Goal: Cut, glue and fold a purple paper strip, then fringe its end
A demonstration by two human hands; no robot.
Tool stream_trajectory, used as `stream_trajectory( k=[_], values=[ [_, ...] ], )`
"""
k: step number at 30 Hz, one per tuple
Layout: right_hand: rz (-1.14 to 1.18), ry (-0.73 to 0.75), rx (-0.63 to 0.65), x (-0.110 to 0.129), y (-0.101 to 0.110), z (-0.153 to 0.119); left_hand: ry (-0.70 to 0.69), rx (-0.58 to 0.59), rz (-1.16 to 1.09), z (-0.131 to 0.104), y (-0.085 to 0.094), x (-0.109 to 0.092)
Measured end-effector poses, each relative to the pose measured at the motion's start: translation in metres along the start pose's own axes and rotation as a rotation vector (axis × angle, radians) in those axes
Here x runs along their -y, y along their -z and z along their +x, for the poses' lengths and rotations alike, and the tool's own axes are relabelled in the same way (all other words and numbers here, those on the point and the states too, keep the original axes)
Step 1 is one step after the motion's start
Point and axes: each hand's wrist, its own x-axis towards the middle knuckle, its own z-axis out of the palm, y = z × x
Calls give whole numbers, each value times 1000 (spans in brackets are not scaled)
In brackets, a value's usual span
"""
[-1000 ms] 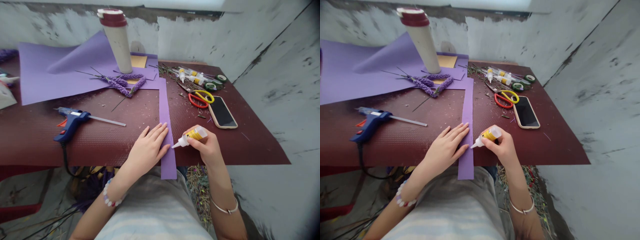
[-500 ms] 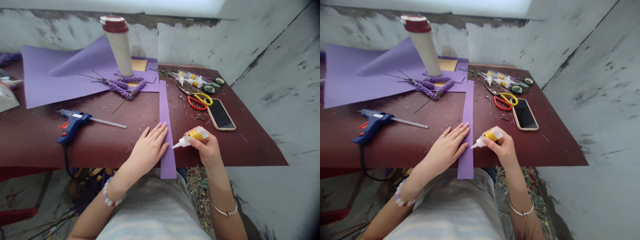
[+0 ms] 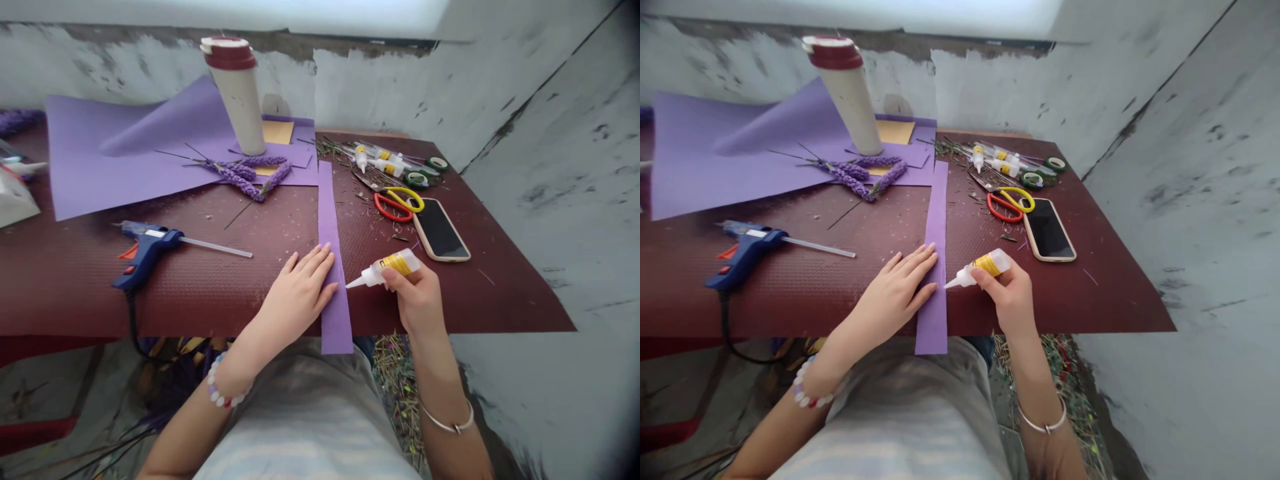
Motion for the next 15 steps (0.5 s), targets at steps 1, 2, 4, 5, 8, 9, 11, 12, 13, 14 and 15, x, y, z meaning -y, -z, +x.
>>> stream_trajectory(
  k=[1, 2, 4, 5, 8, 9, 11, 12, 13, 14, 15],
  values=[
    [-4, 0, -9, 0, 0, 0, -6, -24, -29, -1, 1, 1],
    [-6, 0, -18, 0, -1, 0, -13, -48, -61, -3, 2, 1],
    [1, 2, -31, 1, -2, 1, -33, -77, -115, -6, 5, 3],
    [7, 3, -34, 2, -3, 1, -42, -78, -129, -8, 5, 3],
    [1, 2, -17, 4, -4, 2, -52, -44, -117, -11, 6, 3],
    [-11, 3, -4, 5, -5, 2, -52, -32, -105, -12, 5, 3],
    [-37, 6, 22, 7, -5, 2, -52, -24, -84, -13, 3, 3],
    [-48, 6, 34, 7, -5, 1, -54, -26, -77, -13, 2, 3],
    [-56, 6, 43, 8, -5, 1, -56, -30, -72, -13, 1, 4],
    [-62, 5, 48, 8, -5, 0, -58, -35, -67, -13, 1, 4],
    [-65, 4, 51, 9, -5, 0, -60, -39, -64, -13, 0, 4]
  ],
)
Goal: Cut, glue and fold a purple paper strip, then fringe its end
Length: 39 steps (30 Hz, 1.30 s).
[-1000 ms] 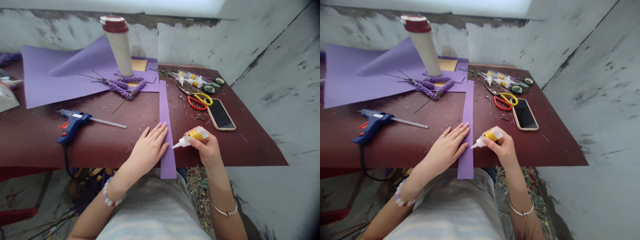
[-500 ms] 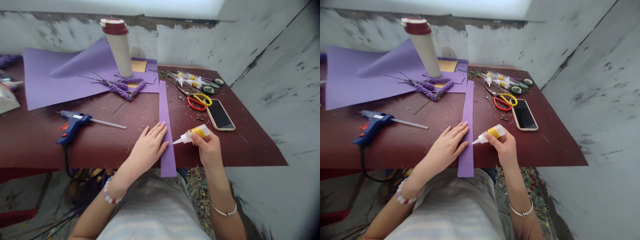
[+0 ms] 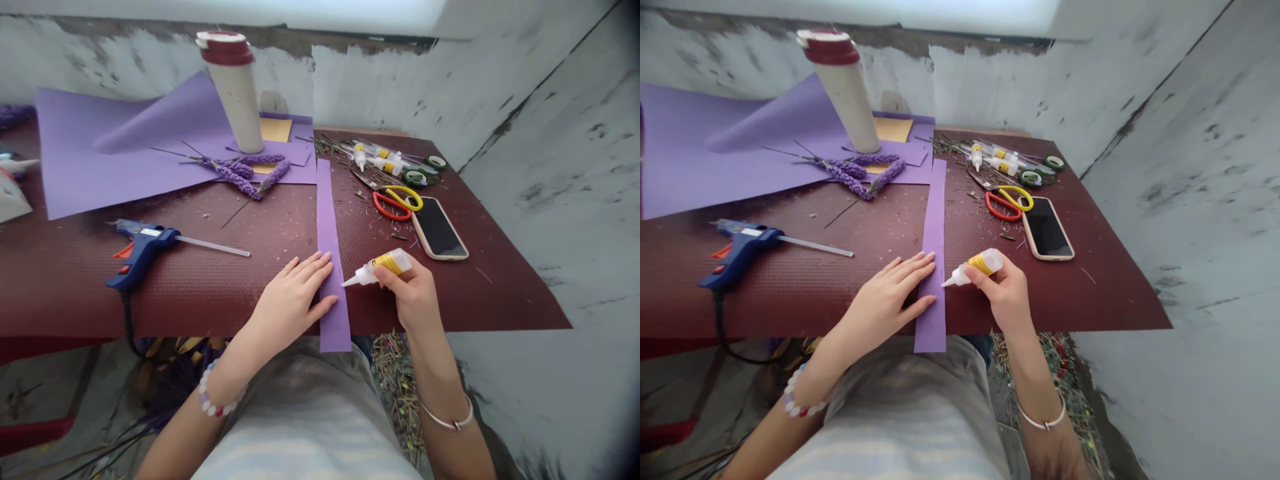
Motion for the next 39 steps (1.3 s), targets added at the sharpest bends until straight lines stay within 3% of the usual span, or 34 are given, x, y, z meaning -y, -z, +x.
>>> stream_trajectory(
  k=[11, 18, 23, 34, 39],
  values=[
    [18, 6, -12, 1, -2, 0, -10, -30, -5, -1, -2, 1],
    [60, -20, 109, 0, 6, 0, -16, -30, -3, -1, -2, 2],
    [98, -22, 128, 2, 9, -2, -19, -36, 0, -1, -3, 2],
    [125, 32, 54, 2, 3, -2, -28, -48, 7, -2, -3, 2],
    [159, -3, 128, 0, 9, -1, -32, -48, 10, -1, -4, 3]
  ],
)
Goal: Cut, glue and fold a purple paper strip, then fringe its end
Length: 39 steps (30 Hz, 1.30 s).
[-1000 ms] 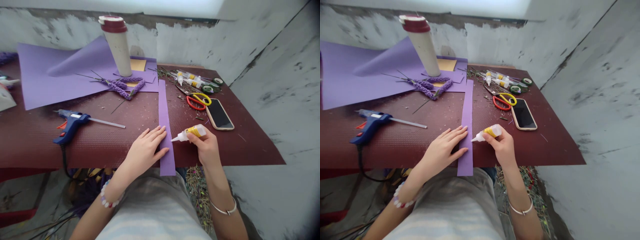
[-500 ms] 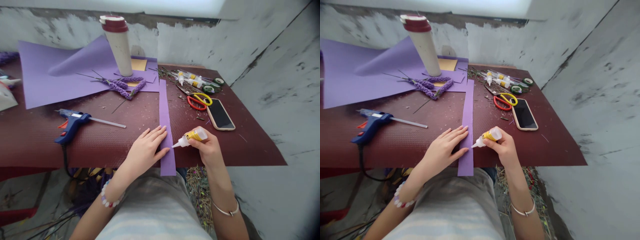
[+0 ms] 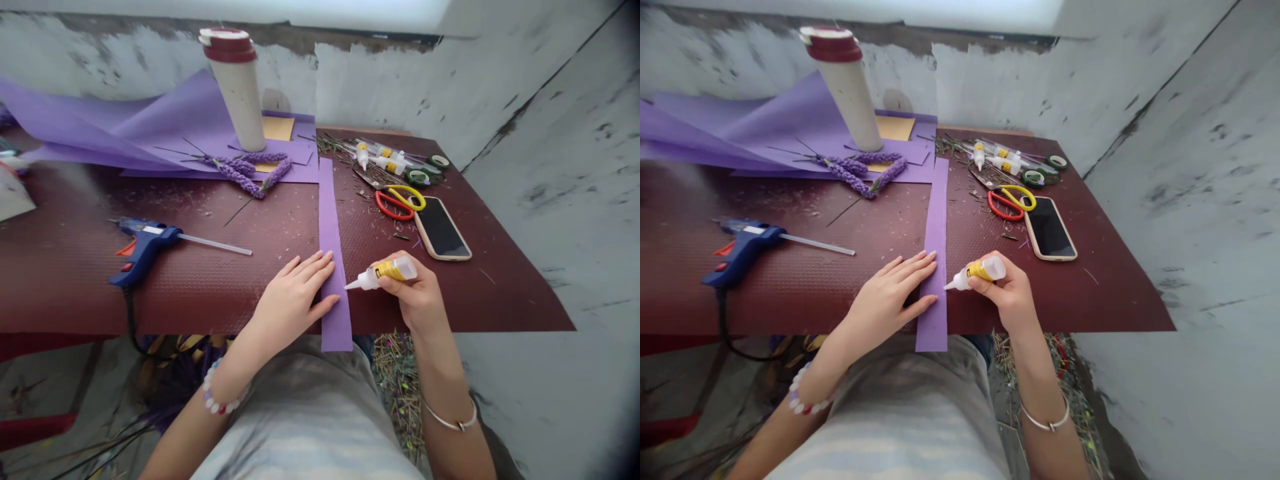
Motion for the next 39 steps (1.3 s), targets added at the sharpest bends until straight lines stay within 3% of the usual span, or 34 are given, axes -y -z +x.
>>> stream_trajectory(
  k=[7, 20, 31, 39],
  values=[
    [3, 8, 112, 2, 7, -2, 2, -1, -5, 0, 1, 0],
    [-17, 38, -32, 2, -4, -2, -7, -11, 9, -1, 1, -1],
    [19, -7, 114, 5, 3, -3, -4, -14, 7, 0, -1, 0],
    [88, -35, 46, 7, 0, -5, -4, -8, 9, -1, -1, 0]
  ],
)
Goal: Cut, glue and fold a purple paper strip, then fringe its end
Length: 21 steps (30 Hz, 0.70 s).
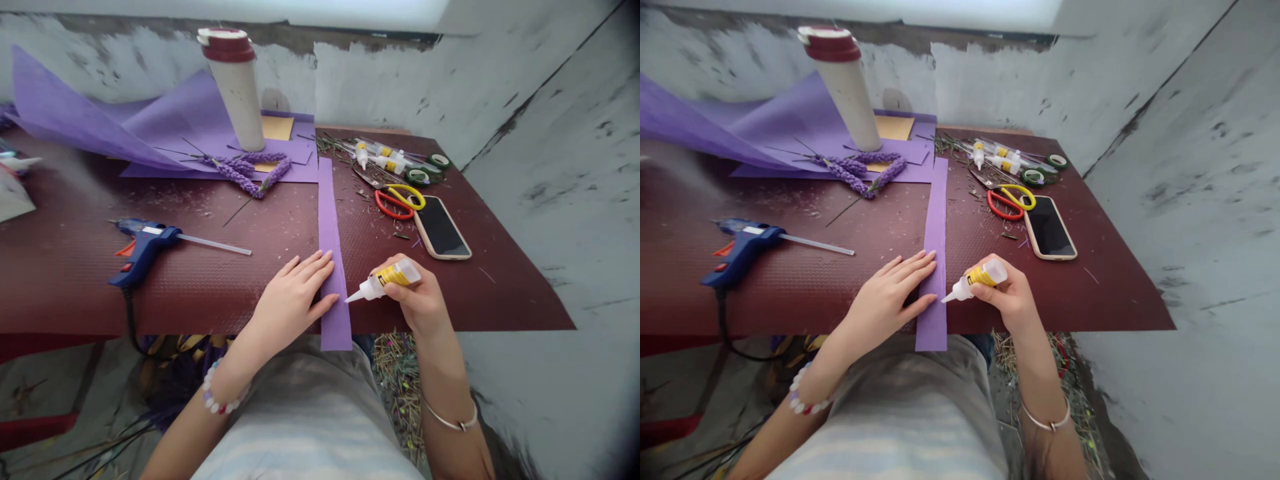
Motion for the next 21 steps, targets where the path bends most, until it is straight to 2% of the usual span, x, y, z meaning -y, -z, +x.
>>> stream_trajectory(
  k=[21],
  values=[
    [-10, 64, -82, -8, 2, 4, 114, 68, 85, 9, 0, -6]
  ],
)
